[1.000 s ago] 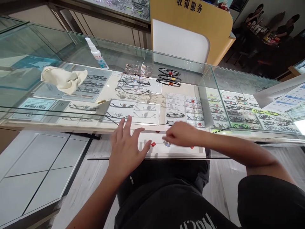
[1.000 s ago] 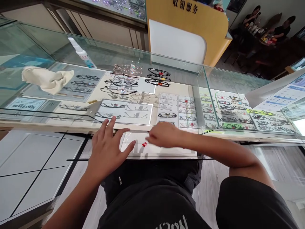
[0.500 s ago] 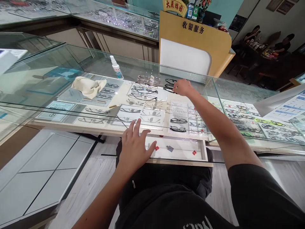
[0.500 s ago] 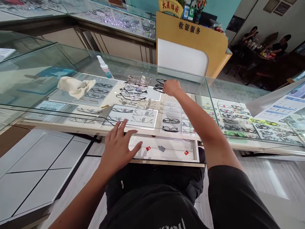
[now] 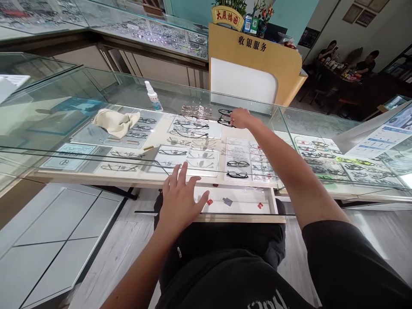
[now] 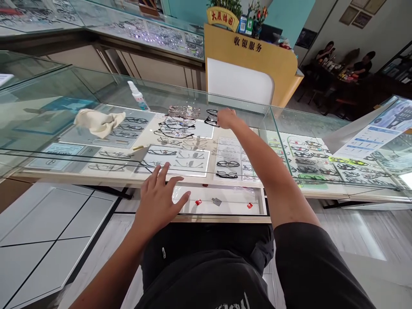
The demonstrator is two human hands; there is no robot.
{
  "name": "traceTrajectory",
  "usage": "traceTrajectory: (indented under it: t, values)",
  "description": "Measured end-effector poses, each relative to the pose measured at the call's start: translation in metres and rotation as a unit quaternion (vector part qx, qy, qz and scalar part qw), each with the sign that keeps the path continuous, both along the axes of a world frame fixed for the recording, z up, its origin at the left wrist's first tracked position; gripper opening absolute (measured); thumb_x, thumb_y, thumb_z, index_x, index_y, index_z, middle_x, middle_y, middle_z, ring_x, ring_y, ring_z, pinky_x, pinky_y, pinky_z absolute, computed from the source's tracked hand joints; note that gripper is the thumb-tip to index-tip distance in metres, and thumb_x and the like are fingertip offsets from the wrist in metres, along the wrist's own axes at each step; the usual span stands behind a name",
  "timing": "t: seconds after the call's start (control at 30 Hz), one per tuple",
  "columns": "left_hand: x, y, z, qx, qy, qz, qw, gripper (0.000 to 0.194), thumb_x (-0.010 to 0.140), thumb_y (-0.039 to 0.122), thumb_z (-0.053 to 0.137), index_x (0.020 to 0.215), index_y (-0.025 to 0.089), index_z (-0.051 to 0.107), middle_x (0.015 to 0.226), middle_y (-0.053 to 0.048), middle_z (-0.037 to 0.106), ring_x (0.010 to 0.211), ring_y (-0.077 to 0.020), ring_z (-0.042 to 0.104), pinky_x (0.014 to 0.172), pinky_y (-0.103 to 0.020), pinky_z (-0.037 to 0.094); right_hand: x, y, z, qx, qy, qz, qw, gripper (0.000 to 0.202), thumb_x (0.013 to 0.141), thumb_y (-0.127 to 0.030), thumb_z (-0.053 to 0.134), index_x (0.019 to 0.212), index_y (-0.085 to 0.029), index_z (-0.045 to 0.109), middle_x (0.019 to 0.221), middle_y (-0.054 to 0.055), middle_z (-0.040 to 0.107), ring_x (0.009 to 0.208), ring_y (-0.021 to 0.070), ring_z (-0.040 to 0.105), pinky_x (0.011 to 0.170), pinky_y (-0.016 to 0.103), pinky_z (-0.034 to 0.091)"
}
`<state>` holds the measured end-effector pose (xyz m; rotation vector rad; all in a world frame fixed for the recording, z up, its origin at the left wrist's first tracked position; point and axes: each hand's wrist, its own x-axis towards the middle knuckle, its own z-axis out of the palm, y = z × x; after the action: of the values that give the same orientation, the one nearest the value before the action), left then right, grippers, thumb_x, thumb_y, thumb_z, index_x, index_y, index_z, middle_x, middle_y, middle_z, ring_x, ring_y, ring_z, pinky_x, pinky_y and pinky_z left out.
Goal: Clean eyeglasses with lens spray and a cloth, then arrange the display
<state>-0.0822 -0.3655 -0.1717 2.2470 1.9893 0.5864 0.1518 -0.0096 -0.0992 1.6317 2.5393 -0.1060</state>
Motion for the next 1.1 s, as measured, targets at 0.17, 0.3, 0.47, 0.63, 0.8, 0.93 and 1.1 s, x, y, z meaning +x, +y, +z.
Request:
traceTrajectory:
  t: [0.17, 0.3, 0.47, 0.63, 0.8, 0.93, 1.1]
  values:
    - [0.0, -0.001, 0.0, 0.005, 0.006, -0.002, 1.0, 0.047, 0.104, 0.051, 0.062, 0.135, 0.019, 0.075, 0.186, -0.024, 0.031, 0.175, -0.0482, 0.026, 0.133, -0.072, 0.033, 0.003, -0.003, -0.003, 0.003, -0.004, -0.001, 1.0, 0.025, 0.098, -0.034, 0.057, 0.082, -0.022, 0.074, 0.112, 0.018, 0.078, 0.117, 0.036, 0.064, 0.118, 0.064, 0.049]
    - [0.001, -0.001, 0.001, -0.002, 0.006, -0.002, 1.0, 0.049, 0.105, 0.051, 0.06, 0.136, 0.016, 0.075, 0.186, -0.025, 0.03, 0.175, -0.0494, 0.024, 0.134, -0.072, 0.032, 0.002, -0.005, -0.005, -0.002, 0.005, -0.016, 1.0, 0.026, 0.1, -0.037, 0.056, 0.09, -0.023, 0.076, 0.111, 0.018, 0.08, 0.116, 0.0366, 0.067, 0.113, 0.066, 0.054]
    - [0.002, -0.002, 0.002, -0.001, 0.007, -0.006, 1.0, 0.049, 0.105, 0.051, 0.059, 0.134, 0.016, 0.076, 0.185, -0.027, 0.03, 0.174, -0.0513, 0.024, 0.132, -0.076, 0.033, -0.002, -0.016, 0.003, -0.012, 0.021, -0.049, 0.999, 0.022, 0.105, -0.038, 0.067, 0.101, -0.018, 0.077, 0.111, 0.013, 0.081, 0.109, 0.0302, 0.073, 0.106, 0.055, 0.06]
    - [0.002, -0.005, 0.004, -0.003, 0.014, -0.011, 1.0, 0.051, 0.106, 0.051, 0.058, 0.136, 0.014, 0.076, 0.185, -0.027, 0.03, 0.174, -0.0507, 0.025, 0.133, -0.074, 0.033, 0.006, -0.043, 0.021, 0.019, 0.067, -0.041, 0.997, 0.019, 0.105, -0.027, 0.065, 0.107, -0.015, 0.08, 0.138, 0.018, 0.076, 0.129, 0.0335, 0.07, 0.114, 0.052, 0.054]
    - [0.001, -0.006, 0.003, -0.004, 0.007, -0.012, 1.0, 0.049, 0.105, 0.052, 0.06, 0.136, 0.017, 0.075, 0.187, -0.025, 0.028, 0.175, -0.0487, 0.023, 0.134, -0.073, 0.032, 0.027, -0.08, 0.034, 0.021, 0.121, 0.03, 0.992, 0.026, 0.103, -0.028, 0.061, 0.112, -0.015, 0.081, 0.147, 0.015, 0.072, 0.135, 0.0336, 0.066, 0.118, 0.047, 0.048]
    - [-0.001, -0.006, 0.0, -0.01, -0.007, -0.009, 1.0, 0.05, 0.104, 0.054, 0.061, 0.137, 0.019, 0.075, 0.188, -0.022, 0.027, 0.175, -0.0491, 0.023, 0.134, -0.074, 0.031, 0.044, -0.128, 0.044, -0.019, 0.149, 0.069, 0.986, 0.021, 0.101, -0.029, 0.064, 0.104, -0.018, 0.081, 0.132, 0.012, 0.076, 0.128, 0.0313, 0.068, 0.114, 0.045, 0.049]
    - [-0.001, -0.005, 0.001, -0.023, -0.012, -0.013, 1.0, 0.052, 0.105, 0.055, 0.059, 0.137, 0.017, 0.075, 0.189, -0.022, 0.024, 0.176, -0.049, 0.02, 0.136, -0.072, 0.028, 0.057, -0.223, 0.05, -0.193, 0.237, 0.137, 0.942, 0.019, 0.102, -0.038, 0.066, 0.099, -0.027, 0.081, 0.118, 0.007, 0.077, 0.116, 0.0282, 0.072, 0.105, 0.044, 0.055]
